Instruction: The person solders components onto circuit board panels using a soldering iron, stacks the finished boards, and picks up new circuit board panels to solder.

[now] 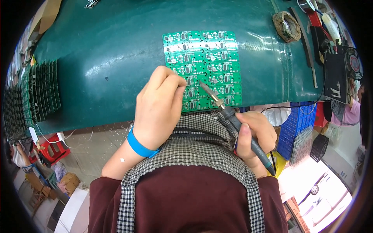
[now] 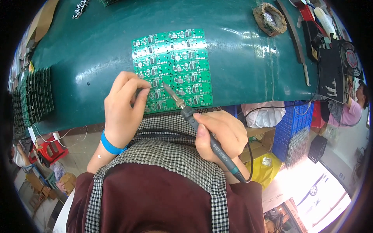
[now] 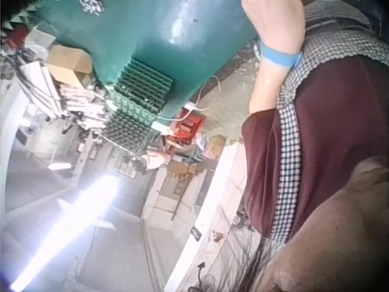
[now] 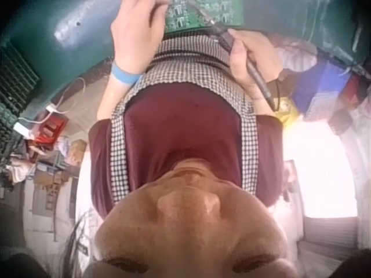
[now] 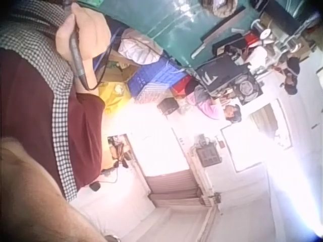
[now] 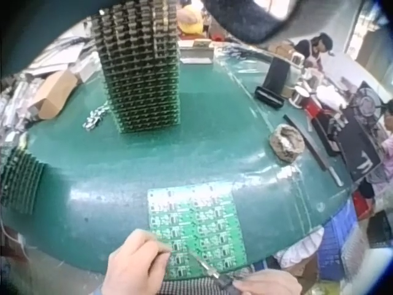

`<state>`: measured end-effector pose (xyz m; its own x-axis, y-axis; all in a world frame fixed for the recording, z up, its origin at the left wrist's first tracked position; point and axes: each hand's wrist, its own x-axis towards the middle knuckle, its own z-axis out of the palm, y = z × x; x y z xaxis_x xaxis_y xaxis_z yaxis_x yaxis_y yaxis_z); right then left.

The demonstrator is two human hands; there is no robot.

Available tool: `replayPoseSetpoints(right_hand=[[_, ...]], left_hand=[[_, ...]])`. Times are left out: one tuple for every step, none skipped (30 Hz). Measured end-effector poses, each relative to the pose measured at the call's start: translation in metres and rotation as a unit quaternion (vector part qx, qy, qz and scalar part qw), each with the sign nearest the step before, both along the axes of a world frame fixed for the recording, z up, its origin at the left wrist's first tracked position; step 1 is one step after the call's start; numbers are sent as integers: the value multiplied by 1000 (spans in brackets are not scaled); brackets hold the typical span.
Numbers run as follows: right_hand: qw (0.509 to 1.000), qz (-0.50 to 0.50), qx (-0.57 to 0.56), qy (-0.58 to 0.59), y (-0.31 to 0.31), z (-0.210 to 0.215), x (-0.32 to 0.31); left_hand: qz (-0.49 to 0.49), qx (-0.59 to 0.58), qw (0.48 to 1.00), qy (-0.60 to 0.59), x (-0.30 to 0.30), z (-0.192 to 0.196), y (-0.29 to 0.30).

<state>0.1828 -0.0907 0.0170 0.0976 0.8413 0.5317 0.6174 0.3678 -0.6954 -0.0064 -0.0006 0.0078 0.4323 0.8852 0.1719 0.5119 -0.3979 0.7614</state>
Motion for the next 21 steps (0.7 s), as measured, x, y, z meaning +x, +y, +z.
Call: replayPoseSetpoints(right_hand=[[1000,1,-3,-4,1,1,0],[1000,4,-4,-4,2,0,0],[1000,13,-3,-7,2,0,0],[1000,22,-3,-11,3,0,0],[1000,24,-4,-12,3,0,-1],[1000,25,-3,-17,4,0,-1],[999,26,-2,-23,5,0,-2],[999,26,-3,-24,5,0,-2],[999,28,-1,-23,6,0,-2],[999,30,0,-21,6,1,-3],[999,30,-1,-22,6,2,-3],[999,26,-3,-27,5,2,-2],[999,22,-6,-32,5,2,-2],[999,25,-6,-32,6,2,-2],[999,14,13,-33,6,3,-1],[999,3,32,-33,6,3,0],[999,-5,23,-39,5,4,1],[999,-4,21,-39,6,4,1],[999,-3,14,-33,8,3,2],[1000,-2,7,-26,9,3,2],[1000,0,5,-26,11,4,2]], left_hand=[[18,7,1000,7,-1,1,1],[36,13,999,13,-2,1,1],[38,11,999,13,-2,2,1],[26,-5,1000,5,-1,2,2],[14,-21,1000,-2,0,2,2],[15,-23,1000,-2,0,2,2],[3,-21,1000,6,1,2,3],[-9,-20,1000,13,1,1,3],[-8,-21,1000,13,1,1,3],[-13,-22,1000,13,0,1,4],[-18,-24,999,13,0,1,4],[-16,-24,999,13,-1,0,4],[-12,-15,1000,2,-3,-2,3],[-8,-5,1000,-10,-5,-3,3],[-9,-7,1000,-11,-6,-2,4],[-6,-15,1000,-9,-8,0,4],[-4,-23,1000,-7,-9,2,4],[-3,-25,1000,-7,-11,5,4],[-3,-45,999,5,-12,9,5],[-3,-66,998,16,-12,10,5],[-1,-68,998,16,-13,9,6]])
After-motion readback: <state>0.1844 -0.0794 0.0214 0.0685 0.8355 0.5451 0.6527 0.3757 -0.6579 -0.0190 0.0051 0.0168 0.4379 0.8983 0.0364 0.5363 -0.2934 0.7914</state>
